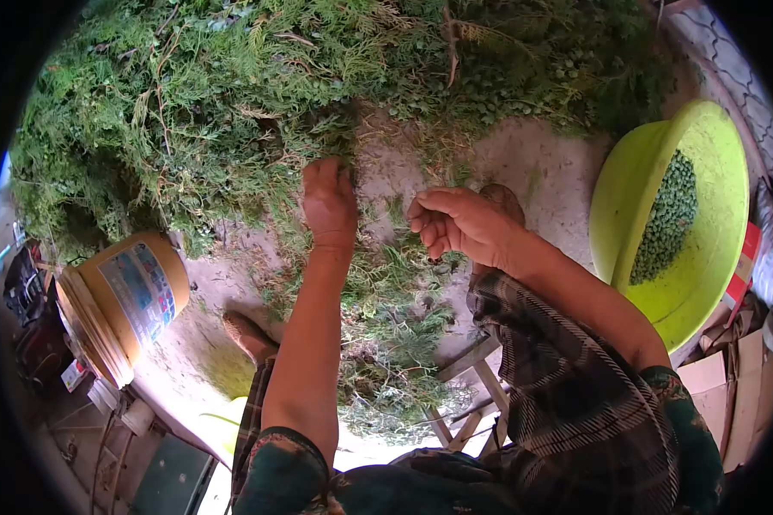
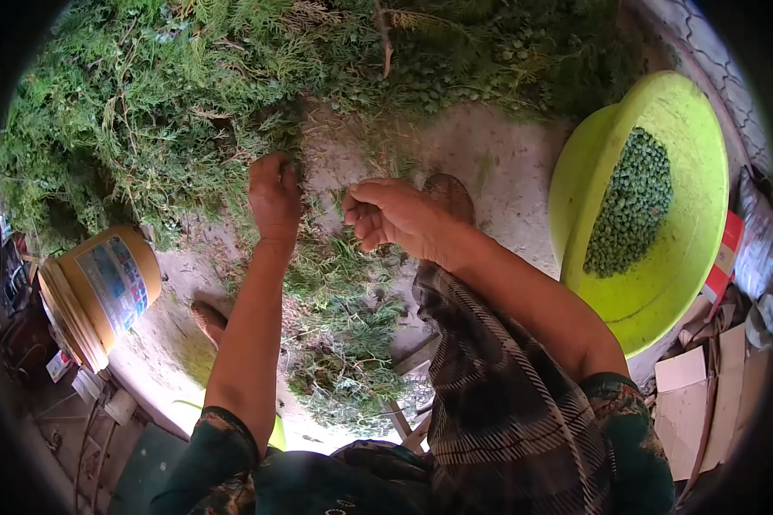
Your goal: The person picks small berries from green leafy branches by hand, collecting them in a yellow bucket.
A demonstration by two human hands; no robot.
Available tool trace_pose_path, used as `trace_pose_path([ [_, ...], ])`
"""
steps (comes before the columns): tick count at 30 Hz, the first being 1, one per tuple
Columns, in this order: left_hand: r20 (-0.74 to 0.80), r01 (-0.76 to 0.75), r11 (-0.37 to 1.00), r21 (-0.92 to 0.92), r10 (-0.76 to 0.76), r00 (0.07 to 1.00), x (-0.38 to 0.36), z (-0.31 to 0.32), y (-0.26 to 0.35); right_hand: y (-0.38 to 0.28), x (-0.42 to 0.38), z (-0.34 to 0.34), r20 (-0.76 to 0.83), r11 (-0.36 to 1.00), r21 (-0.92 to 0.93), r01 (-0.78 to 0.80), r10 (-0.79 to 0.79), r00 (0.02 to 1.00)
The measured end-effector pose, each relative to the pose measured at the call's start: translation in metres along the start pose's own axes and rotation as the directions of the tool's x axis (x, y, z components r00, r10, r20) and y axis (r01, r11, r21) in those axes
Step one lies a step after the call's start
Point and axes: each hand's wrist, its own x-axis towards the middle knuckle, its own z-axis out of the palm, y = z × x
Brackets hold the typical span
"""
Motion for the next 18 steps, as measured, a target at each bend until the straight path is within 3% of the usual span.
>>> trace_pose_path([
  [3, 0.102, -0.072, 0.987, -0.146, 0.087, 0.991, -0.007, -0.010, 0.008, 0.001, 0.000, 0.000, 0.001, 1.000, -0.006, 0.000, 0.000, 1.000],
  [6, 0.246, 0.047, 0.966, -0.254, 0.017, 0.969, -0.002, -0.023, 0.003, 0.001, 0.001, -0.002, -0.012, 1.000, 0.016, 0.019, -0.019, 1.000],
  [8, 0.020, 0.246, 0.967, -0.067, -0.245, 0.969, 0.013, -0.031, -0.012, -0.001, -0.002, 0.000, -0.039, 1.000, -0.028, 0.008, -0.009, 0.999],
  [10, -0.149, 0.006, 0.946, 0.325, 0.045, 0.988, 0.032, -0.031, -0.046, 0.000, -0.002, -0.002, -0.040, 0.999, -0.035, 0.009, -0.010, 0.999],
  [11, -0.150, 0.006, 0.946, 0.325, 0.046, 0.988, 0.038, -0.030, -0.058, -0.001, -0.002, -0.003, -0.038, 0.999, -0.041, 0.013, -0.014, 0.999],
  [13, 0.099, -0.088, 0.706, 0.703, 0.026, 0.995, 0.050, -0.032, -0.062, -0.001, -0.002, -0.002, -0.047, 0.999, -0.045, 0.007, -0.009, 0.999],
  [14, 0.102, -0.095, 0.706, 0.702, 0.032, 0.994, 0.054, -0.034, -0.063, -0.001, -0.002, -0.002, -0.055, 0.999, -0.050, 0.002, -0.005, 0.998],
  [16, 0.262, 0.031, 0.841, 0.540, -0.203, 0.943, 0.069, -0.056, -0.042, 0.002, -0.001, -0.002, -0.057, 0.999, -0.040, 0.019, -0.022, 0.998],
  [17, 0.142, -0.004, 0.925, 0.381, -0.054, 0.988, 0.064, -0.058, -0.049, 0.003, -0.001, -0.002, -0.055, 0.999, -0.038, 0.031, -0.033, 0.998],
  [18, 0.142, -0.008, 0.925, 0.380, -0.050, 0.989, 0.063, -0.065, -0.047, 0.001, -0.001, -0.002, -0.056, 0.999, -0.036, 0.034, -0.036, 0.998],
])
